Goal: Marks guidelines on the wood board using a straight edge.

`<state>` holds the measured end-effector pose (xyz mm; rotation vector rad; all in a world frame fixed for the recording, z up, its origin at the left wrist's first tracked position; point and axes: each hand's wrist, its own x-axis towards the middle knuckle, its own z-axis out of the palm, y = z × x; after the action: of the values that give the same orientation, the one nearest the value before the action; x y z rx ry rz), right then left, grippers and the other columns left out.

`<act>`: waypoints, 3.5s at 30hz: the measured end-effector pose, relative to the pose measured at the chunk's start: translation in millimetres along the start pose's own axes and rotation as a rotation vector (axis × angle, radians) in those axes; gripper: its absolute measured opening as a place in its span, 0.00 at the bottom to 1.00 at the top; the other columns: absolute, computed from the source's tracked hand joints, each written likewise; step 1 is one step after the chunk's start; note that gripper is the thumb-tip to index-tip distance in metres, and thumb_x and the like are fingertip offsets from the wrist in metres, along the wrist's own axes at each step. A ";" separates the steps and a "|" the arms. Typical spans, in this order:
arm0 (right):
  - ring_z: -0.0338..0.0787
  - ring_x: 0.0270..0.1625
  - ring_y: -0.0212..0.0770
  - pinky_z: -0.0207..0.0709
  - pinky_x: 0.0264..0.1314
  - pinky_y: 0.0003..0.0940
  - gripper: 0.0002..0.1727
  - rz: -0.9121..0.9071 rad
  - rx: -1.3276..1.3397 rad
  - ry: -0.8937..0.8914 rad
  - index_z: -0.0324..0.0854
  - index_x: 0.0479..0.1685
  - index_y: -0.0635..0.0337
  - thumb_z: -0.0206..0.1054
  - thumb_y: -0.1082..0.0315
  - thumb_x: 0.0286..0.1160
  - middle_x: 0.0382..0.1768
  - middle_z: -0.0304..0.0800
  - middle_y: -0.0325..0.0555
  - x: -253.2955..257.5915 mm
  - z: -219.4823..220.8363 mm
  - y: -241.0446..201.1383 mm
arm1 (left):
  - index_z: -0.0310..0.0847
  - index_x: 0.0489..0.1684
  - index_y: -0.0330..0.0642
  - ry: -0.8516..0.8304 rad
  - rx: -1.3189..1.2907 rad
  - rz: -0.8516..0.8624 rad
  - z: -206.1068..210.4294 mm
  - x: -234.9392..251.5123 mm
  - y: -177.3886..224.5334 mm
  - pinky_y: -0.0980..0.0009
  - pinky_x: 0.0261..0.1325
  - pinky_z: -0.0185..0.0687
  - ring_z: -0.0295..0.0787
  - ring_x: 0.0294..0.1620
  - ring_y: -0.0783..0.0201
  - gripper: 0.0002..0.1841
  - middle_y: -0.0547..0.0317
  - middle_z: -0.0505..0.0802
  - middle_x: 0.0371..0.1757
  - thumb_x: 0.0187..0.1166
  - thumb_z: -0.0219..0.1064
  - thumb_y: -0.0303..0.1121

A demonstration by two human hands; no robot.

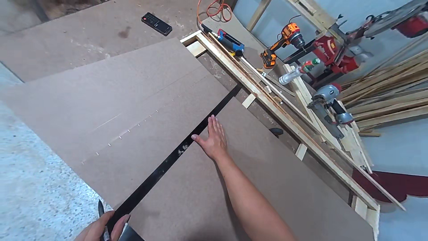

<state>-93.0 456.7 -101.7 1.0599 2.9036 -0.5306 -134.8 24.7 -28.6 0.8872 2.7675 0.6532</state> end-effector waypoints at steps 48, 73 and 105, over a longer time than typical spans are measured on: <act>0.52 0.96 0.48 0.47 0.95 0.60 0.68 -0.047 0.112 0.042 0.55 0.93 0.57 0.56 0.13 0.56 0.94 0.53 0.48 7.2 7.8 12.6 | 0.94 0.38 0.56 -0.320 -0.294 0.202 101.4 322.2 201.4 0.56 0.38 0.84 0.90 0.33 0.67 0.07 0.67 0.94 0.30 0.73 0.71 0.42; 0.43 0.98 0.47 0.36 0.99 0.56 0.70 -0.003 0.083 -0.038 0.49 0.96 0.55 0.53 0.12 0.56 0.96 0.45 0.47 -187.1 -14.8 58.6 | 0.86 0.67 0.50 -0.518 -0.310 -0.155 -18.7 -85.0 32.3 0.66 0.56 0.93 0.94 0.51 0.71 0.32 0.65 0.95 0.54 0.75 0.70 0.65; 0.54 0.95 0.54 0.50 0.94 0.58 0.53 0.085 0.124 0.070 0.59 0.92 0.57 0.49 0.24 0.77 0.93 0.54 0.53 -122.9 -35.1 161.4 | 0.90 0.57 0.52 -0.177 -0.084 -0.191 42.1 -151.3 142.8 0.59 0.42 0.92 0.92 0.38 0.65 0.18 0.63 0.94 0.43 0.77 0.74 0.51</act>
<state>106.8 506.4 -104.2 1.2353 2.9012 -0.6913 73.1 55.2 1.8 0.6219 2.6035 0.6206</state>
